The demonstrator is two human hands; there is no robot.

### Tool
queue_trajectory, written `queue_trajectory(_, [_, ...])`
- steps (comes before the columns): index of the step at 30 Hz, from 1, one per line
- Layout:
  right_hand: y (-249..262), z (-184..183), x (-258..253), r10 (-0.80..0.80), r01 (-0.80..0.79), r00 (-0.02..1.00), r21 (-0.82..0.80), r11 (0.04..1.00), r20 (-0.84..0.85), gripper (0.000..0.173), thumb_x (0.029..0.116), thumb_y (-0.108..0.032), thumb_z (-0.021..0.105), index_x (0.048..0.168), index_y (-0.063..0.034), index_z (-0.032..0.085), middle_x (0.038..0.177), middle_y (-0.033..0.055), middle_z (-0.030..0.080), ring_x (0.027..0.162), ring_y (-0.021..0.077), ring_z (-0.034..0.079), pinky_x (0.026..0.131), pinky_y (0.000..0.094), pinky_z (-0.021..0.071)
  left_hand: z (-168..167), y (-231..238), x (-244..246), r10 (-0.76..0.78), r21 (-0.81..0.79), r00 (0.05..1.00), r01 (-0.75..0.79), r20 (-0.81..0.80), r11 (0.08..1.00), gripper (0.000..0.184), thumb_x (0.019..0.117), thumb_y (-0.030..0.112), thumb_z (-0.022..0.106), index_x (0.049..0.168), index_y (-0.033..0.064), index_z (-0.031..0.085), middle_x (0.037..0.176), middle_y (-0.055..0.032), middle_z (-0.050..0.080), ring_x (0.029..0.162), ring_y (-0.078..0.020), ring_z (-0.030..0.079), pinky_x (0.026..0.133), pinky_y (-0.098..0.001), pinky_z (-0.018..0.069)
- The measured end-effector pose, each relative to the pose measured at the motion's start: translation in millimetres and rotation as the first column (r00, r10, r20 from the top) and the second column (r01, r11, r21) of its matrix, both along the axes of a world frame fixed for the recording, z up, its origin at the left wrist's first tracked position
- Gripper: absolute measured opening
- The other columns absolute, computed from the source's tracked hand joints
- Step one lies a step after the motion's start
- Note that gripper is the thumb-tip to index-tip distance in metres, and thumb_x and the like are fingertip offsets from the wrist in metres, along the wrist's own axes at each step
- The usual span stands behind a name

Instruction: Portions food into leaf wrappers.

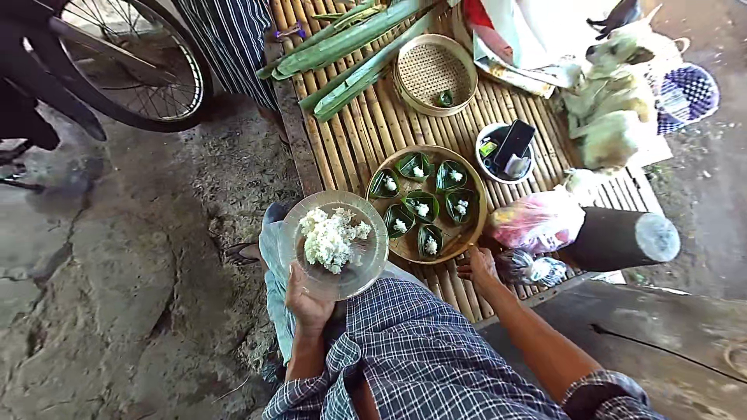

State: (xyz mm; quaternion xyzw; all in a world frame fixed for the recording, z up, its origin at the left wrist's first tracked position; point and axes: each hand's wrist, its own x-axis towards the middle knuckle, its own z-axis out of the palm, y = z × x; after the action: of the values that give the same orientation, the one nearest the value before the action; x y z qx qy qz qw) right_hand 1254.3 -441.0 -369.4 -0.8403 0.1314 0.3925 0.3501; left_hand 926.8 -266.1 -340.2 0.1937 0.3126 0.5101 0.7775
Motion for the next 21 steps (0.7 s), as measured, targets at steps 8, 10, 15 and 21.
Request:
queue_trajectory(8, [18, 5, -17, -0.016, 0.017, 1.000, 0.051, 0.999, -0.017, 0.044, 0.1097, -0.022, 0.044, 0.146, -0.0022, 0.030, 0.097, 0.0230, 0.066, 0.067, 0.0270, 0.073, 0.060, 0.0404, 0.0636, 3, -6, 0, 0.040, 0.062, 0.999, -0.041, 0.009, 0.997, 0.052, 0.1083, 0.038, 0.026, 0.152, 0.0132, 0.041, 0.141, -0.0119, 0.059, 0.127, -0.0258, 0.059, 0.105, -0.0527, 0.0502])
queue_trajectory(10, [19, 5, -23, -0.018, 0.023, 0.997, 0.069, 0.997, -0.072, 0.042, 0.1094, -0.021, 0.044, 0.144, -0.0020, 0.032, 0.093, 0.0229, 0.067, 0.066, 0.0279, 0.073, 0.060, 0.0411, 0.0633, 5, -10, -5, 0.080, 0.054, 0.997, -0.080, 0.014, 0.995, 0.053, 0.1086, 0.038, 0.026, 0.152, 0.0117, 0.039, 0.141, -0.0128, 0.058, 0.128, -0.0264, 0.059, 0.106, -0.0528, 0.0498])
queue_trajectory(15, [6, 21, -11, 0.291, -0.306, 0.947, -0.106, 0.946, -0.137, 0.056, 0.1083, -0.042, 0.048, 0.147, -0.0041, 0.036, 0.096, 0.0190, 0.067, 0.073, 0.0274, 0.070, 0.066, 0.0433, 0.0593, 13, -17, -34, 0.191, 0.014, 0.980, -0.193, 0.059, 0.981, 0.056, 0.1077, 0.044, 0.027, 0.155, 0.0150, 0.036, 0.143, -0.0145, 0.055, 0.128, -0.0325, 0.057, 0.101, -0.0629, 0.0499])
queue_trajectory(21, [39, 58, 14, 0.833, -0.751, 0.527, -0.366, 0.550, 0.169, 0.038, 0.1059, -0.038, 0.049, 0.106, -0.0048, 0.067, 0.094, 0.0154, 0.070, 0.085, 0.0306, 0.071, 0.080, 0.0550, 0.0576, 26, -2, -75, 0.293, 0.081, 0.954, -0.297, 0.058, 0.951, 0.062, 0.1035, 0.051, 0.039, 0.157, 0.0186, 0.034, 0.148, -0.0131, 0.052, 0.133, -0.0326, 0.053, 0.105, -0.0618, 0.0468])
